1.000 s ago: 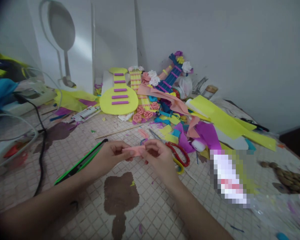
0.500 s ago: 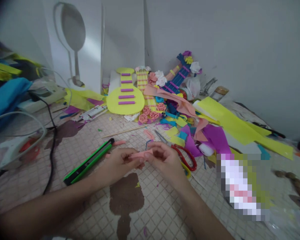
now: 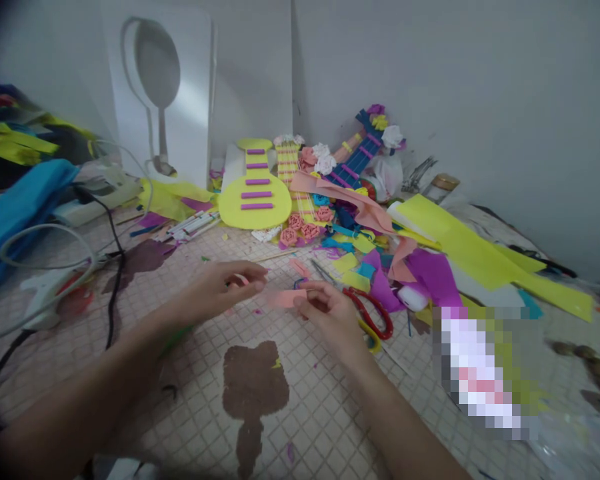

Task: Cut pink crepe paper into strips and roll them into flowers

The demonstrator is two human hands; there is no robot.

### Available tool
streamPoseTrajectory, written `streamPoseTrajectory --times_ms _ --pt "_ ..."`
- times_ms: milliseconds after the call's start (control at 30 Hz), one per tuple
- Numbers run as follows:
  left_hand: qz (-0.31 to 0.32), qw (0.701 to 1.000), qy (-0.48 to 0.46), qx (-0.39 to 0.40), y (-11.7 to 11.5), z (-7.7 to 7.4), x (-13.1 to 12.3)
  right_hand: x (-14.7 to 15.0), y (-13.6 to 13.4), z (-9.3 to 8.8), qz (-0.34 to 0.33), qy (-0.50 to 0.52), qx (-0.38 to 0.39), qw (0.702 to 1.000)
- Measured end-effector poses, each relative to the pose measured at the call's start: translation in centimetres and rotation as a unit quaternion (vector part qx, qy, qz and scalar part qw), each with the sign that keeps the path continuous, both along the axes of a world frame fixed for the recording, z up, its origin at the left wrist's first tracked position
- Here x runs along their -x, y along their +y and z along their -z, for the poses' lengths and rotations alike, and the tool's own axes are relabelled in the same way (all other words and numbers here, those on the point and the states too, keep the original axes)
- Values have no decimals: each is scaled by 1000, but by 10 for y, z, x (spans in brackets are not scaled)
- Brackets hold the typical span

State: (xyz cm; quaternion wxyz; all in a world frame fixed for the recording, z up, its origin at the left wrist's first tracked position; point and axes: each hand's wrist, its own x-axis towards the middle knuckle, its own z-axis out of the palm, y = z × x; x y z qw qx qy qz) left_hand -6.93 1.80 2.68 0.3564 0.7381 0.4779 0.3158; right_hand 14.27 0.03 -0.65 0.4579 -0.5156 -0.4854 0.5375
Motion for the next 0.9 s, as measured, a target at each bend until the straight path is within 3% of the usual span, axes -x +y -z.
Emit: streamPoseTrajectory --times_ms 167,433,633,900 --pt "67 996 -29 48 -5 18 -18 5 -4 2 -42 8 -18 999" --pt "24 978 -144 148 -14 23 -34 8 -7 4 -23 6 -36 999" --pt "19 994 -52 96 -19 19 -32 8 -7 7 -8 11 -41 999" --pt "48 987 -55 145 -18 24 -33 9 -8 4 4 14 -35 999"
